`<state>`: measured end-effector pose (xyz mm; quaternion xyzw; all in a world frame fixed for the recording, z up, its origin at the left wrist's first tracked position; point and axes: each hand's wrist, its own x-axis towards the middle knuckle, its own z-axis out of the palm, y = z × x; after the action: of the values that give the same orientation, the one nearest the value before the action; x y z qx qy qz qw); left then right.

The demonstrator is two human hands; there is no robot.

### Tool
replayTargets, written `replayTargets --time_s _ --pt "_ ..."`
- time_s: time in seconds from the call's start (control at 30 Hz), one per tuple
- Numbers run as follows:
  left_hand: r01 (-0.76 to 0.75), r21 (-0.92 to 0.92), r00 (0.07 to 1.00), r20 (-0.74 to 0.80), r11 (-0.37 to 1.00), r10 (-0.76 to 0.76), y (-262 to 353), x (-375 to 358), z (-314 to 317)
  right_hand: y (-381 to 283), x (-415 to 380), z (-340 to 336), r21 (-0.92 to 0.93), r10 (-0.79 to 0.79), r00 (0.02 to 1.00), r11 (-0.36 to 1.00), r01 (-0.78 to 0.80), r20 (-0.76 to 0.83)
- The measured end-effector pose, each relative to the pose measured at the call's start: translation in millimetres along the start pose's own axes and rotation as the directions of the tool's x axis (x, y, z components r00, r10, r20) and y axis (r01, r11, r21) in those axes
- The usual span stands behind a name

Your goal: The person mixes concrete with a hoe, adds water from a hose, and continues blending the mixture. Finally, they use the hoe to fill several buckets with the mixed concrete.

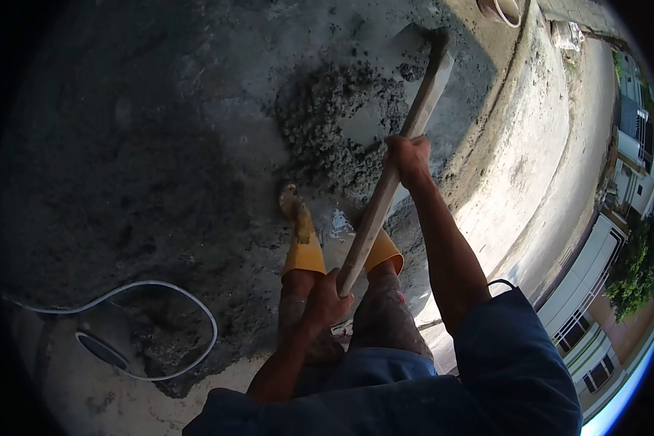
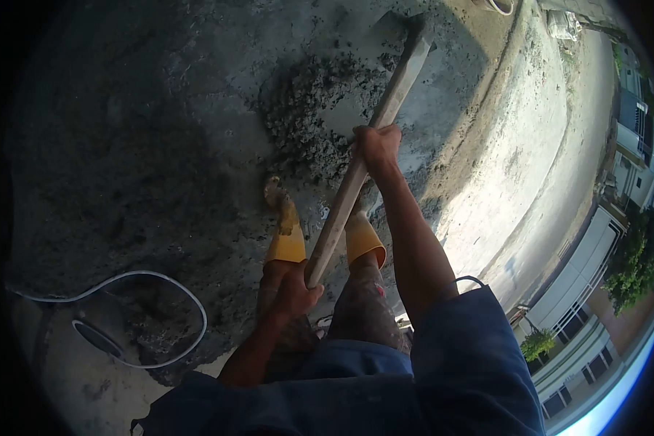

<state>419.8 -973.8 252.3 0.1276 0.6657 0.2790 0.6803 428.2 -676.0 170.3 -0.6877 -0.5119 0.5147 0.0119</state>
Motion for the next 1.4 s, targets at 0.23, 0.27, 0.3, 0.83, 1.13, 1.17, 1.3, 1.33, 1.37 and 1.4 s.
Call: replayTargets --time_s 0.23,0.27,0.3,0.83,1.13,1.17,1.3,1.33,1.37,1.4 --pt "0.223 -0.315 0.974 0.047 0.923 -0.22 -31.8 -83.4 93.4 115.9 -40.4 19.1 -0.308 0.145 0.987 0.944 -0.118 0.065" --pt "0.223 -0.31 0.974 0.034 0.924 -0.223 -26.8 -91.4 88.4 126.6 -46.4 13.8 -0.303 0.167 0.979 0.945 -0.125 0.116" --pt "0.264 -0.287 0.964 0.096 0.921 -0.247 -19.0 -107.1 88.3 121.0 -62.7 7.9 -0.309 0.18 0.976 0.941 -0.135 0.121" --pt "0.223 -0.772 0.954 0.048 0.596 -0.295 56.6 -46.5 226.4 104.5 -9.6 -22.1 -0.4 0.195 0.881 0.917 -0.007 0.432" --pt "0.112 -0.462 0.975 -0.12 0.88 -0.186 65.9 -3.2 228.3 26.6 28.3 -96.3 -0.042 -0.064 0.917 0.995 0.088 0.394" --pt "0.074 -0.486 0.984 -0.109 0.871 -0.144 65.1 26.9 208.6 17.0 56.6 -84.6 -0.023 -0.086 0.927 0.995 0.102 0.366" --pt "0.002 -0.373 0.964 -0.245 0.928 -0.1 50.6 23.2 197.3 54.2 65.7 -56.8 -0.048 -0.042 0.915 0.997 0.067 0.402" --pt "0.126 -0.429 0.957 -0.186 0.894 -0.224 34.0 -1.6 214.4 95.2 46.0 -53.2 -0.137 0.019 0.899 0.99 0.046 0.438" --pt "0.234 -0.476 0.935 -0.127 0.848 -0.33 16.4 -28.3 232.0 147.2 30.0 -43.4 -0.211 0.055 0.935 0.977 0.022 0.351" --pt "0.241 -0.376 0.943 -0.126 0.895 -0.307 4.5 -55.2 241.5 133.9 -7.6 -60.2 -0.135 0.212 0.888 0.976 -0.172 0.408"
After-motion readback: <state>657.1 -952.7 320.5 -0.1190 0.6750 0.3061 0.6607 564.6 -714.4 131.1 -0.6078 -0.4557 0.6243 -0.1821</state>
